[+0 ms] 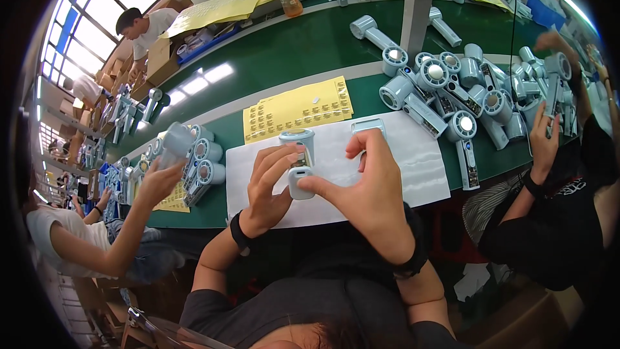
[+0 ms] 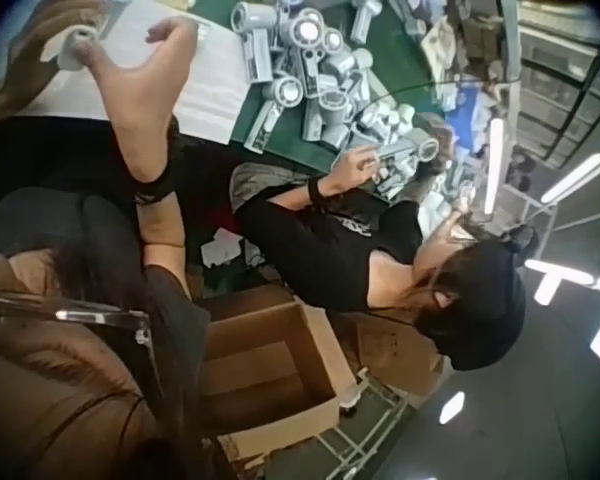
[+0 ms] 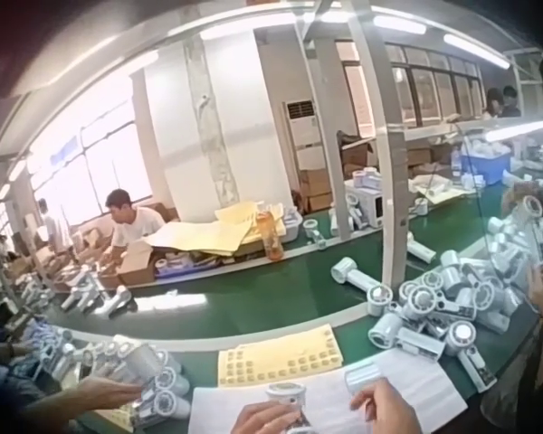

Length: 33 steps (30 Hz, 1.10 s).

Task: The person applies stickers to handheld fans by picking up a fan, peeling a sticker from a sheet, and pressing it onto the fan's base. They repeat this process for multiple fans, occasionally setting them aside or moving them to reach more.

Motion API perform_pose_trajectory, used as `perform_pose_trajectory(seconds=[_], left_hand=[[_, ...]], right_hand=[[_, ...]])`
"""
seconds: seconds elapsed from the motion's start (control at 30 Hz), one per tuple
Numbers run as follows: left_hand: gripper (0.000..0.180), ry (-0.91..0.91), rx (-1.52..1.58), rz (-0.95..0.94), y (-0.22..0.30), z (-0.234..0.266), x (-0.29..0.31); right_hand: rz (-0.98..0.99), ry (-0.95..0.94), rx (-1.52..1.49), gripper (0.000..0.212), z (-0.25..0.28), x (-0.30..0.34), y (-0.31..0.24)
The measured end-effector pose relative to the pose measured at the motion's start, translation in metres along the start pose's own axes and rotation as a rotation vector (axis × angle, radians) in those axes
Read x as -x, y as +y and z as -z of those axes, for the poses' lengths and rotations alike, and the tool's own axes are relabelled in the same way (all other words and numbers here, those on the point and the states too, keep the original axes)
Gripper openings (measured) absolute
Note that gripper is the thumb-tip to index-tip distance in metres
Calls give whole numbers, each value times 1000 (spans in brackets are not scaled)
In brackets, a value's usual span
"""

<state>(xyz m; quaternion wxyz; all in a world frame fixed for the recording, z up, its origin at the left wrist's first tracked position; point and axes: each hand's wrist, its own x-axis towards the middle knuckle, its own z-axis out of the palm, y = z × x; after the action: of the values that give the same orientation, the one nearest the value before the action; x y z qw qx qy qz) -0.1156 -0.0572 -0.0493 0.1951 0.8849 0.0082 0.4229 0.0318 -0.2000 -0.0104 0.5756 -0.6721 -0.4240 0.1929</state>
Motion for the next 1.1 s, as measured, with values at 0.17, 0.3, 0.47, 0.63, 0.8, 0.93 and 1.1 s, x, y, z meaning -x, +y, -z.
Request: perform_pose_trajectory(seconds=[0.17, 0.3, 0.47, 0.63, 0.8, 0.93, 1.1], left_hand=[[66, -82, 64, 21, -7, 4, -15], [63, -87, -26, -48, -25, 6, -30], [65, -67, 91, 29, -39, 3, -48], [58, -123, 65, 181, -70, -5, -78], [43, -271, -389, -88, -173, -16, -119], [30, -531, -960, -329, -266, -28, -122], [32, -656, -1093, -337, -310, -56, -105]], right_hand=[[-234, -257, -752, 45, -6, -19, 2], [-121, -264, -577, 61, -18, -27, 17], [202, -101, -142, 69, -31, -35, 13], [120, 55, -182, 70, -33, -30, 19], [-30, 68, -53, 58, -15, -16, 16], [17, -238, 41, 39, -49, 3, 13], [313, -423, 179, 32, -161, 38, 54]])
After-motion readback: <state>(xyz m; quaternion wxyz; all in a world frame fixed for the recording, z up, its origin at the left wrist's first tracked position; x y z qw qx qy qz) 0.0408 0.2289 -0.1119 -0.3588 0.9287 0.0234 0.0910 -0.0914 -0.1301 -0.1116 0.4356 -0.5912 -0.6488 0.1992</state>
